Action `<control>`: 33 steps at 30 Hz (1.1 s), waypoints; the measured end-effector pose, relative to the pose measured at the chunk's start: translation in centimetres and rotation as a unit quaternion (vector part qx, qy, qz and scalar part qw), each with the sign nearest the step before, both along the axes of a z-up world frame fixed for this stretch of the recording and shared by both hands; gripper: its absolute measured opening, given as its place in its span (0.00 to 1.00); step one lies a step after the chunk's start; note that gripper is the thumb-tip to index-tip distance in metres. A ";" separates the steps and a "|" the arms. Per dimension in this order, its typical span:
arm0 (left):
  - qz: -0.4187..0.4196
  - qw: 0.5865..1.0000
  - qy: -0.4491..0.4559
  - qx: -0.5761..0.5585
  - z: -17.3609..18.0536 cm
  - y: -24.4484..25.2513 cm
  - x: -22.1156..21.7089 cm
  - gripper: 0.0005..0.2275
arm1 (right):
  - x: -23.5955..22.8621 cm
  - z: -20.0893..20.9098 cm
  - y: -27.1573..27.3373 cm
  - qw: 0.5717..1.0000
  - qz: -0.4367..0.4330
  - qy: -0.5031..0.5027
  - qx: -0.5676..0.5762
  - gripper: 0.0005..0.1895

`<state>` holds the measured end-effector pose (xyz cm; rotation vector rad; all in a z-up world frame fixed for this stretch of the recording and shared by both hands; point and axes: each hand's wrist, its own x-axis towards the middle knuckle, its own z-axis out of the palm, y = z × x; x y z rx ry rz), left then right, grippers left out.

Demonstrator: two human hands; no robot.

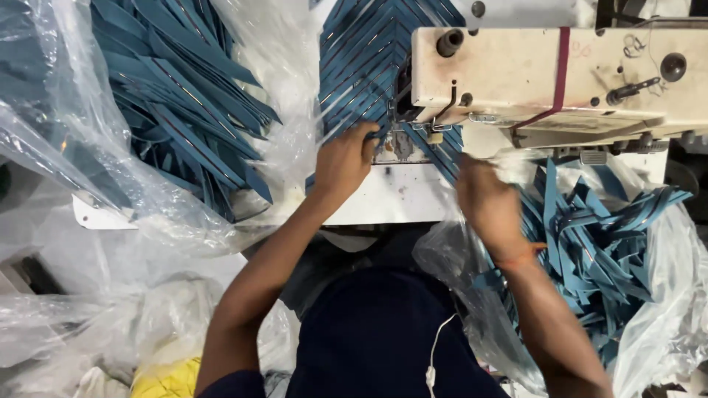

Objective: Stitching small blue fabric shoe components using an industrial sewing machine.

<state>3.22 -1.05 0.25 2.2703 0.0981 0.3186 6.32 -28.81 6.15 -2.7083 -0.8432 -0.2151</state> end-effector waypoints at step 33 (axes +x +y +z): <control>0.031 0.998 0.056 -0.024 -0.4 -2.5 2.9 0.14 | 3.2 -3.1 10.5 0.982 0.013 0.078 0.170 0.13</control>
